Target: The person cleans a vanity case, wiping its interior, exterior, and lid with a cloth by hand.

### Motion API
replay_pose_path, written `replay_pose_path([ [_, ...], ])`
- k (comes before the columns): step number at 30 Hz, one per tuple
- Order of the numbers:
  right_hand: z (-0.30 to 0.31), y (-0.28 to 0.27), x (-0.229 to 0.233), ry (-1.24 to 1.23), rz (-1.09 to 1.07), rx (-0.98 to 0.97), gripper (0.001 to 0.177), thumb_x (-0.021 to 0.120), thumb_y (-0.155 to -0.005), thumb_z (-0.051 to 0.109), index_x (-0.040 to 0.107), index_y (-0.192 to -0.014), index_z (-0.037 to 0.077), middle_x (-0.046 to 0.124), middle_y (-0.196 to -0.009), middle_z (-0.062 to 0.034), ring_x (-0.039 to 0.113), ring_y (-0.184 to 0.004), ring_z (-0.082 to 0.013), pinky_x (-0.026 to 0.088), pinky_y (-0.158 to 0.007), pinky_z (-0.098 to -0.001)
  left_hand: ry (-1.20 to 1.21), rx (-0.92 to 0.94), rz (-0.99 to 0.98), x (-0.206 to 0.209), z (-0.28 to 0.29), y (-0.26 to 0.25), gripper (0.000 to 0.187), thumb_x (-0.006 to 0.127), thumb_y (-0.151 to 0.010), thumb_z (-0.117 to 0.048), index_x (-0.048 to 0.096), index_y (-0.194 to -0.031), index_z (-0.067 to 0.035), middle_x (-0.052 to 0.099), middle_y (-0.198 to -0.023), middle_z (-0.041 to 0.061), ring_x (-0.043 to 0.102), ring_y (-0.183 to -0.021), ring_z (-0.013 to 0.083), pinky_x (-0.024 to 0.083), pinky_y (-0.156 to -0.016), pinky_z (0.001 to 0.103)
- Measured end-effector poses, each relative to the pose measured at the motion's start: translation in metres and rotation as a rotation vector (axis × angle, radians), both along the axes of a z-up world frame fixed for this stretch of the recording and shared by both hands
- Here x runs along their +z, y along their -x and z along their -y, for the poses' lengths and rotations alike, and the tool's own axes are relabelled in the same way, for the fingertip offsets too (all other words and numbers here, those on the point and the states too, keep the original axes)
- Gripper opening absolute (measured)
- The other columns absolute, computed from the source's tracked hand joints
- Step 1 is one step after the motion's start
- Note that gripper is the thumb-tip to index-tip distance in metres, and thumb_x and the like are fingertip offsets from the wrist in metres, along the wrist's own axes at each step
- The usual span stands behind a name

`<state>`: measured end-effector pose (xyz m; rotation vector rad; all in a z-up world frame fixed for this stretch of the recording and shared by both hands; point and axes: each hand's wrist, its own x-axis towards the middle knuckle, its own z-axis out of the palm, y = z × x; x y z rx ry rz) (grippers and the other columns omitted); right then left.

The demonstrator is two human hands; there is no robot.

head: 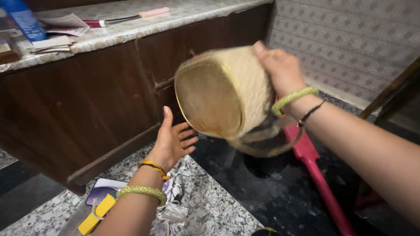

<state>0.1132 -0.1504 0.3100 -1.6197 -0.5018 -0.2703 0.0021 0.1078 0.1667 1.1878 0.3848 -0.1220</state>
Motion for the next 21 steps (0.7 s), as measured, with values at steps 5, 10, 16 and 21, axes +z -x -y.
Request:
replay_pose_path([
  [5,-0.001,0.047,-0.024,0.762,0.422,0.078,0.048,0.081,-0.078,0.042,0.065,-0.101,0.002,0.066,-0.076,-0.0113,0.065,-0.066,-0.0228,0.052,-0.060,-0.0373,0.170,0.007,0.071,-0.003,-0.005,0.004,0.135,0.021,-0.071,-0.099,0.027,-0.158,0.003,0.040,-0.161,0.026,0.050,-0.139,0.0402,0.038,-0.111,0.053],
  [10,0.008,0.078,-0.059,0.915,0.714,0.417,0.045,0.078,-0.083,0.044,0.058,-0.089,0.005,0.061,-0.073,-0.0153,0.065,-0.067,-0.0345,0.051,-0.062,-0.0441,0.115,0.070,-0.088,-0.017,-0.003,0.018,0.131,0.034,-0.069,-0.095,0.020,-0.159,-0.001,0.035,-0.159,0.032,0.053,-0.138,0.0444,0.048,-0.106,0.056],
  [16,0.018,0.082,-0.105,0.981,0.841,0.724,0.036,0.072,-0.092,0.034,0.049,-0.090,0.006,0.057,-0.087,-0.0136,0.063,-0.081,-0.0374,0.052,-0.068,-0.0462,-0.115,0.069,-0.196,-0.057,0.017,0.026,0.118,0.059,-0.072,-0.078,0.028,-0.155,0.000,0.040,-0.157,0.031,0.049,-0.139,0.0485,0.048,-0.106,0.059],
  [21,0.031,0.059,-0.100,1.079,0.956,0.659,0.031,0.074,-0.085,0.029,0.051,-0.088,0.009,0.057,-0.089,-0.0100,0.061,-0.088,-0.0331,0.048,-0.079,-0.0457,-1.143,0.419,0.428,-0.040,0.048,0.034,0.092,0.068,-0.086,-0.058,0.043,-0.151,0.003,0.039,-0.160,0.028,0.039,-0.147,0.0411,0.033,-0.120,0.049],
])
